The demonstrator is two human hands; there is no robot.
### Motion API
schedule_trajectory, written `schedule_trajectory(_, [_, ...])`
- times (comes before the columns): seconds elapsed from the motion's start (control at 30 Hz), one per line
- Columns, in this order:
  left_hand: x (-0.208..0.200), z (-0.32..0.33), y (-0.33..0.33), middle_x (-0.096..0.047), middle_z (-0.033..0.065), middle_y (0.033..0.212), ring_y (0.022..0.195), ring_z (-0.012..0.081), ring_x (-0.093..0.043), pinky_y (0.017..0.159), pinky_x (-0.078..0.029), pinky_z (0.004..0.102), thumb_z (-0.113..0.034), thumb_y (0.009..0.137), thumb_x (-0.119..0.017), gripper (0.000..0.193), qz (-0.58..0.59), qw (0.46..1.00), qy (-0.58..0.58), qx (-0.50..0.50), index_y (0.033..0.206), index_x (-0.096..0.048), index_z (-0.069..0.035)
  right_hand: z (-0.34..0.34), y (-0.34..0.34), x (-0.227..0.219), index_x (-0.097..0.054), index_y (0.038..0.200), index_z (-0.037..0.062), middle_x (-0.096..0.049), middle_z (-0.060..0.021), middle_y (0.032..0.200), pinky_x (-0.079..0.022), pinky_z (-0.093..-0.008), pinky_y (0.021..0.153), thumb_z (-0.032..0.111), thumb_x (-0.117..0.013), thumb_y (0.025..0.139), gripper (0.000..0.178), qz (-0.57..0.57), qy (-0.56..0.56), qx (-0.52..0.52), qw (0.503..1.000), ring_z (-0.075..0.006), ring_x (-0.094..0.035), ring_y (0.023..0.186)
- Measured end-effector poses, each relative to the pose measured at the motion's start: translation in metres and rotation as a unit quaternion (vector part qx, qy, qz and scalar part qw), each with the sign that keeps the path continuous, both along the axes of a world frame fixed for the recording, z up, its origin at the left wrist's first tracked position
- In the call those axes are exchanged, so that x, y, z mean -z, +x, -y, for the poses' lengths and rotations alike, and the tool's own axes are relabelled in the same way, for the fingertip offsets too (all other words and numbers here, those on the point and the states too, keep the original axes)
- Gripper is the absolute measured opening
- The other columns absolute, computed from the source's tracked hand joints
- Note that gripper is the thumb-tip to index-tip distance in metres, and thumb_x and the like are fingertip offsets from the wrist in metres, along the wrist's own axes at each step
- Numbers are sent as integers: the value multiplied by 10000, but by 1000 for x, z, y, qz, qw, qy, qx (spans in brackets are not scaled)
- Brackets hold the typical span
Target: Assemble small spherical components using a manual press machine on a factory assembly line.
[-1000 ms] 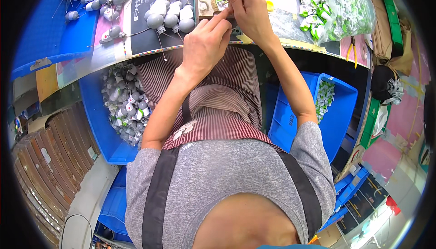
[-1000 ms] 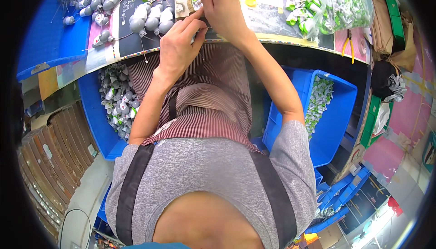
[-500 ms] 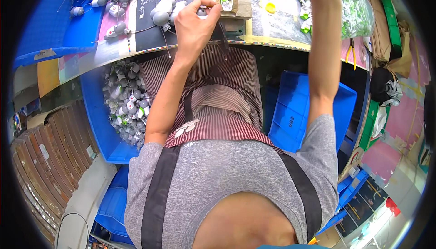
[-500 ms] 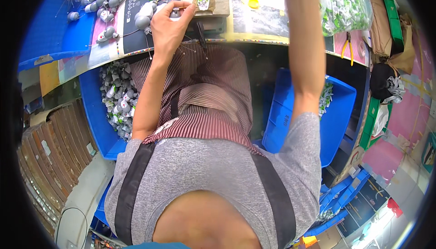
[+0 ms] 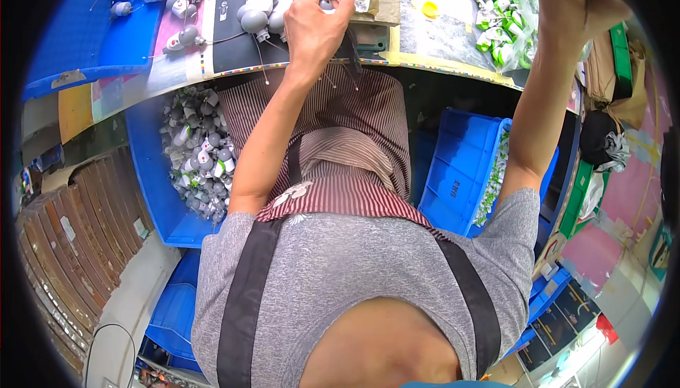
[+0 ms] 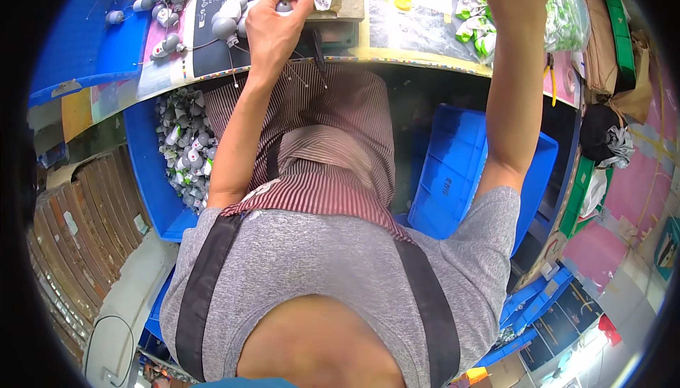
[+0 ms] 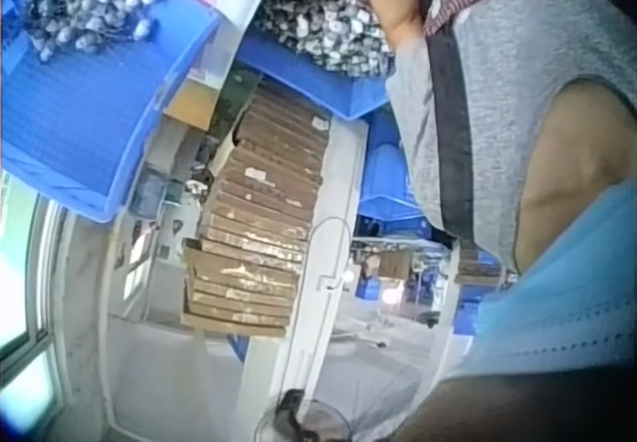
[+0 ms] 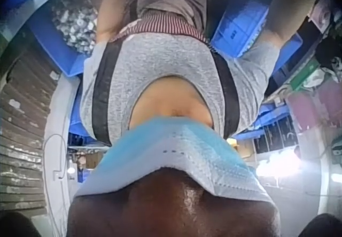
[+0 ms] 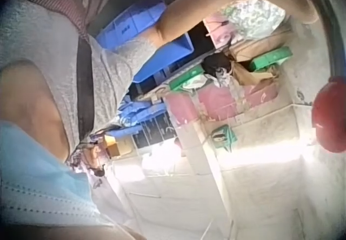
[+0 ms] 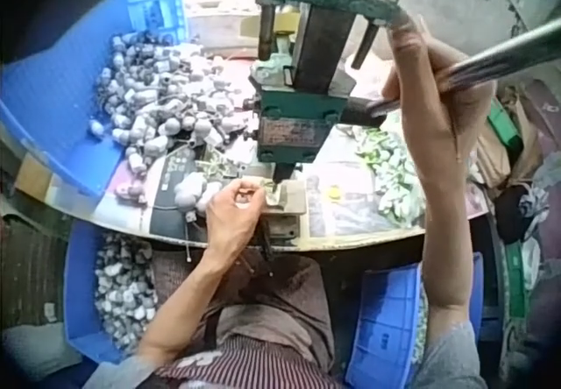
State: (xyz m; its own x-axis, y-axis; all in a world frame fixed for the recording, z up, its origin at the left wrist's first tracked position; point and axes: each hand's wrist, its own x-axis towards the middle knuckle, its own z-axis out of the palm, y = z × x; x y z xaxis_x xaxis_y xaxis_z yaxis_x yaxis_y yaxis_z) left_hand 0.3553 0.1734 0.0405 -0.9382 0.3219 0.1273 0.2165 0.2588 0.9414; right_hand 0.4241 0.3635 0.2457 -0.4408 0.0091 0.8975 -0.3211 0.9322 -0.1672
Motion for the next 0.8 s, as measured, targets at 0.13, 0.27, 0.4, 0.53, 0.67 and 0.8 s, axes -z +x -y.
schedule_trajectory(0.13, [-1, -1, 0, -714, 42, 764, 699, 190, -699, 683, -539, 350, -298, 853, -715, 244, 0, 1000, -2, 17, 967, -774, -91, 20, 22, 9, -606, 585, 40, -528, -13, 499, -282, -256, 425, 216, -696, 997, 458, -29, 115, 85, 989, -62, -426, 421])
schedule_trajectory(0.27, [0, -1, -1, -733, 86, 828, 706, 213, -703, 707, -544, 365, -298, 865, -707, 256, -24, 999, -14, 24, 991, -760, -81, 41, 49, 8, -598, 602, 60, -537, -51, 536, -322, -284, 439, 87, -795, 887, 347, 71, 174, 137, 972, -141, -450, 422])
schedule_trajectory(0.4, [-4, 2, 2, -735, 114, 845, 712, 233, -703, 730, -545, 377, -278, 872, -702, 242, -12, 999, -8, 30, 992, -742, -72, 22, 45, 37, -669, 750, 71, -497, -23, 553, -339, -284, 450, 57, -838, 808, 179, 30, 283, 87, 955, -143, -437, 438])
schedule_trajectory(0.53, [1, -4, 2, -722, 124, 815, 725, 265, -683, 745, -533, 410, -252, 865, -708, 208, -49, 998, -2, 33, 962, -726, -68, 2, 42, 65, -760, 934, 81, -516, -3, 594, -369, -249, 453, 142, -774, 900, 72, -78, 302, 36, 949, -119, -466, 484])
schedule_trajectory(0.67, [1, 0, 2, -711, 125, 792, 768, 300, -661, 743, -517, 441, -239, 862, -707, 180, -71, 996, -33, 30, 926, -716, -71, 7, 56, 97, -782, 977, 98, -462, 14, 602, -345, -248, 446, 138, -803, 876, 110, 12, 226, 90, 970, -129, -451, 483])
schedule_trajectory(0.8, [3, 4, 2, -703, 125, 782, 790, 312, -657, 738, -516, 447, -232, 860, -704, 166, -86, 995, -39, 16, 916, -713, -75, -9, 51, 110, -711, 1168, 56, -541, -19, 702, -347, -235, 456, 119, -693, 951, 227, 8, 198, 12, 980, -120, -469, 514])
